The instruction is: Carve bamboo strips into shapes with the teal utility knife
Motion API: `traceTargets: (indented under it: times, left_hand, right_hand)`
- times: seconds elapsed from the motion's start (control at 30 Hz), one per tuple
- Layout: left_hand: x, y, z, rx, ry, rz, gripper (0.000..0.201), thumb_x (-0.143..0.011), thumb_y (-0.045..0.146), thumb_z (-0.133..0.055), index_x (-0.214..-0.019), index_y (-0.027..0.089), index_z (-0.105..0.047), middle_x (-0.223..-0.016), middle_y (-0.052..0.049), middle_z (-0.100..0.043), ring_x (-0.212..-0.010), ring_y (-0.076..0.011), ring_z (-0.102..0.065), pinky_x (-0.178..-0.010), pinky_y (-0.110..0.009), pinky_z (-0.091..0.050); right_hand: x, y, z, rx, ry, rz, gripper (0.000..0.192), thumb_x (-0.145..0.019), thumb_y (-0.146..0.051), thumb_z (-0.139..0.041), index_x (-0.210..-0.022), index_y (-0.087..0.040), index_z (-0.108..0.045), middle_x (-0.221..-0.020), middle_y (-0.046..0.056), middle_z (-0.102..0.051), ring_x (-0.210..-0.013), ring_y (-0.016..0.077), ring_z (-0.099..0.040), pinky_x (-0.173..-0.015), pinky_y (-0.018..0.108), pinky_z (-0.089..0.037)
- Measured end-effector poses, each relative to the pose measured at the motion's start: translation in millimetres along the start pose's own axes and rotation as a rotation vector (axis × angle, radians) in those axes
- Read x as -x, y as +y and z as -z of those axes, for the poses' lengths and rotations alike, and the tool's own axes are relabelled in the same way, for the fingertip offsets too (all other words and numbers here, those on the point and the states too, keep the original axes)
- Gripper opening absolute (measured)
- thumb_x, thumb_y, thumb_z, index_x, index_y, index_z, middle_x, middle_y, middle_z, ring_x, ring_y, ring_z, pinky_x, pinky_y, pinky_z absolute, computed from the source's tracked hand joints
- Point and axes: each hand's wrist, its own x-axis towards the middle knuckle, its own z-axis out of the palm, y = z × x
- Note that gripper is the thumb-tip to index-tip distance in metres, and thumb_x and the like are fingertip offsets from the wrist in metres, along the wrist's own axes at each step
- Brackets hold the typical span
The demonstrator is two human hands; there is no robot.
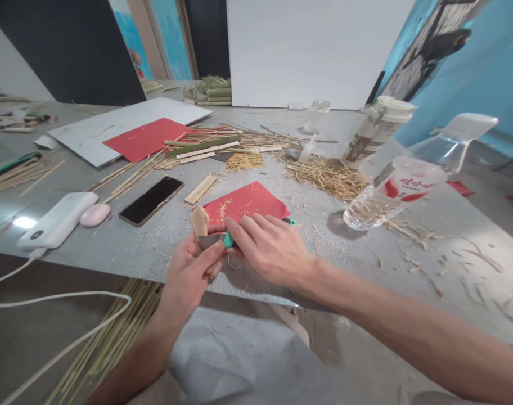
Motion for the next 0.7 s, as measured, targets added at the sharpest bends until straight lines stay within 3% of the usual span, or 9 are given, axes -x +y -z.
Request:
traceTargets:
  times: [0.43,0.7]
  left_hand:
    - [0.2,1.4,-3.6,-0.024,0.05,-0.021,0.029,-0.092,0.041,-0.085,-0.11,0.019,-0.077,-0.063,0.008,-0.043,-0.05,-0.0043,-0.027,-0.048,-0.021,-0.023]
    - [-2.0,-0.1,-2.6,0.01,0.059,-0.017,0.037,-0.086,0.043,-0.089,-0.111,0.019,-0.076,-0.064,0.009,-0.047,-0.049,-0.0044,-0.032,-0.048,-0.021,-0.028]
  right_hand:
    - [0.7,-10.4,0.3,0.024,-0.025,-0.07,0.03,-0.114,-0.031,-0.043,-0.102,-0.015,-0.066,-0.082,0.006,-0.066,-0.072,0.0208,-0.056,-0.062,0.036,-0.034]
    - [-1.8,-11.4,-0.4,-0.004,0.003,-0.097,0.033,-0.115,-0.034,-0.041,-0.104,-0.015,-0.066,-0.082,0.006,-0.067,-0.071,0.0204,-0.057,-0.06,0.035,-0.034]
